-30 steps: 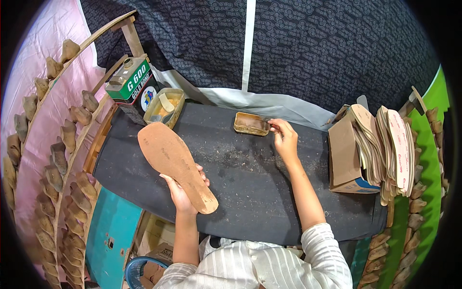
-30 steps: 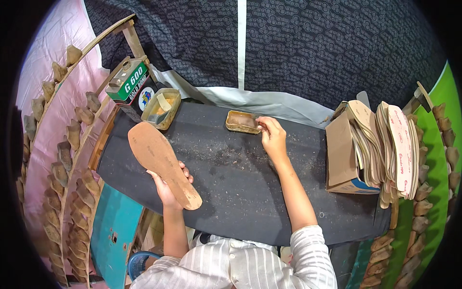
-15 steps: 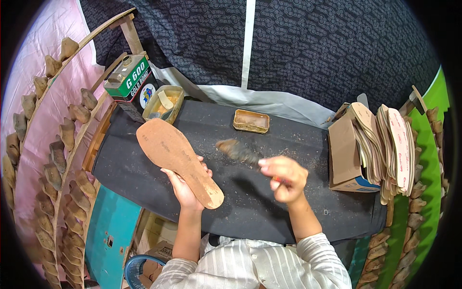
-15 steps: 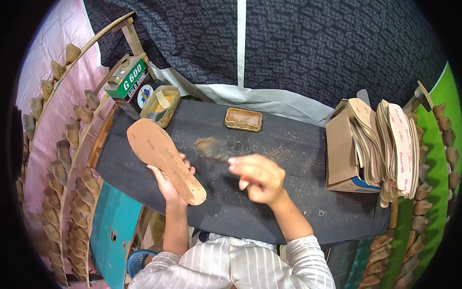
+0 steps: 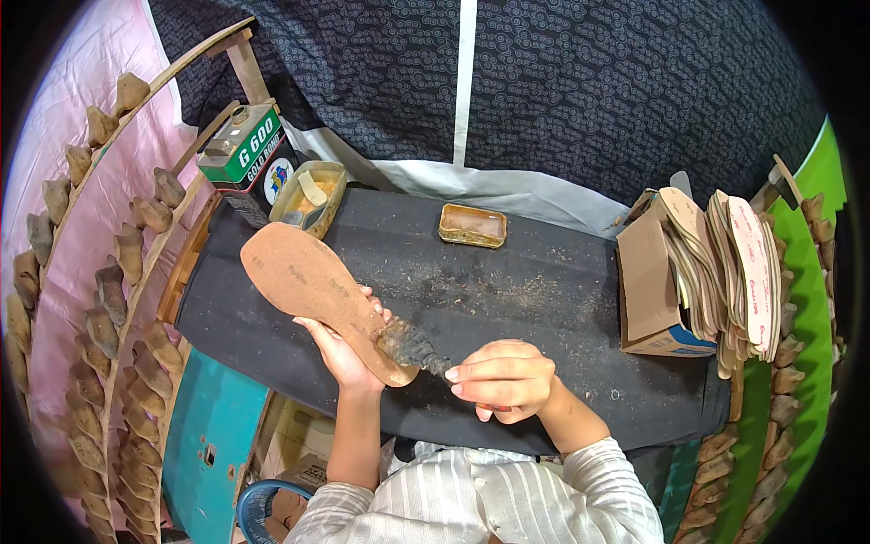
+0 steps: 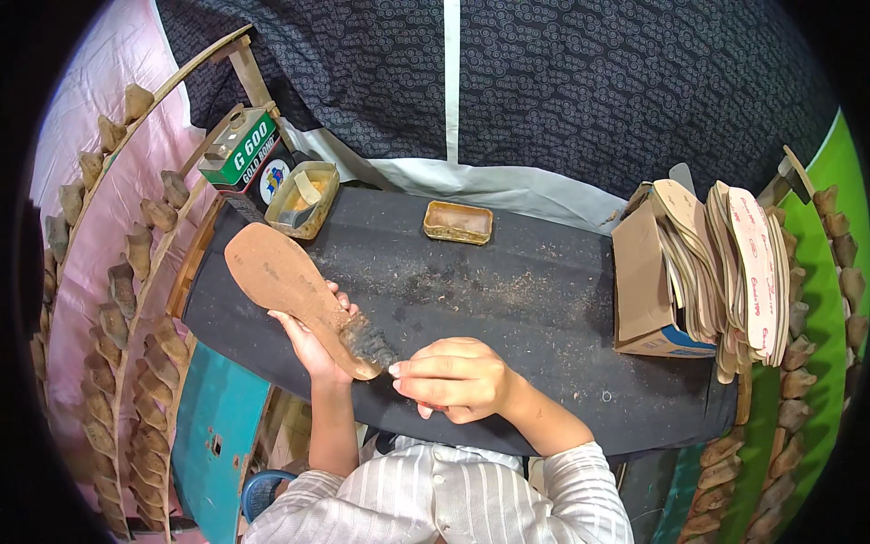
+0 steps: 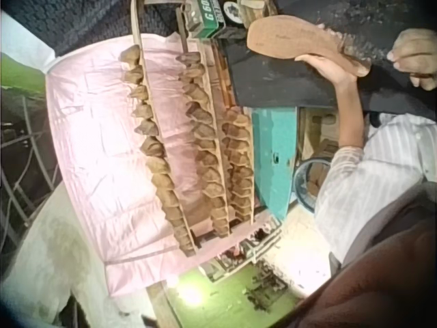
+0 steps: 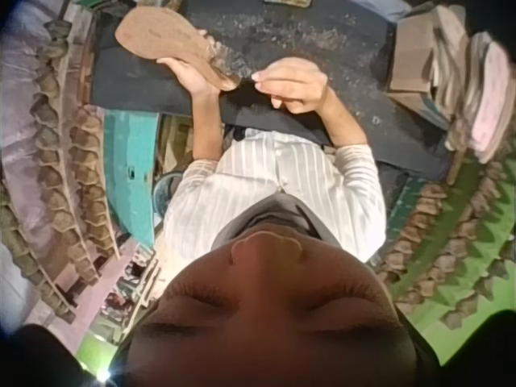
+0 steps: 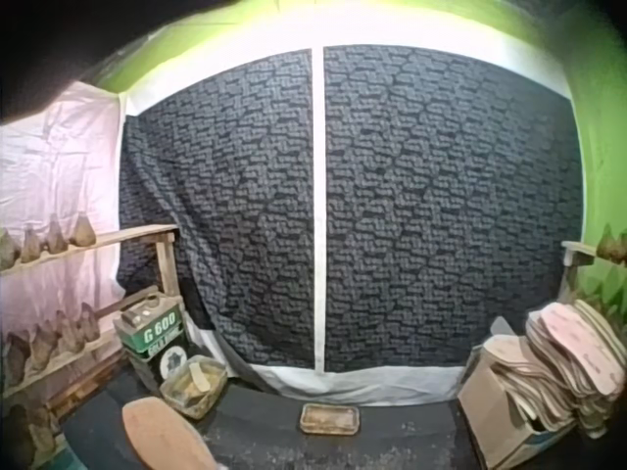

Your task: Apply adhesive to the surface of shoe insoles using a brush.

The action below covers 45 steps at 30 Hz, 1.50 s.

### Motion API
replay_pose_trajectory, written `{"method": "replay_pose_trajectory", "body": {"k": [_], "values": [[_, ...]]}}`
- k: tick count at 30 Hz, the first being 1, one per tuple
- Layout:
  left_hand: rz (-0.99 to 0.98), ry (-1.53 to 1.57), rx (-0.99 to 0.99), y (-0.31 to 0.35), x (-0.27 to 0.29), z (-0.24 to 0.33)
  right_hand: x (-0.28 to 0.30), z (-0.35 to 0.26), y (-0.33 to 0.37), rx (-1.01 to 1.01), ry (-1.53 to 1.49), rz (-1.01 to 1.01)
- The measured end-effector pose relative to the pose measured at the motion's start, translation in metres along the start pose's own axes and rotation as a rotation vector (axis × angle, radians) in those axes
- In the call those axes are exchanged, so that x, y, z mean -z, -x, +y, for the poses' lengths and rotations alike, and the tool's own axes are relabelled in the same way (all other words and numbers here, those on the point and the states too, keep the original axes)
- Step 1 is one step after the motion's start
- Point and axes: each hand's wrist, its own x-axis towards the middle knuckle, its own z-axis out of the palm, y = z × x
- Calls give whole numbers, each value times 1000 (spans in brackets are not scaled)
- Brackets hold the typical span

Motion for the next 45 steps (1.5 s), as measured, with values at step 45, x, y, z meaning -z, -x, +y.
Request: {"method": "replay_pose_trajectory", "body": {"k": [45], "values": [[49,-27,-50,-9,8,10,14,-7,13,-33,-157,-93]]}}
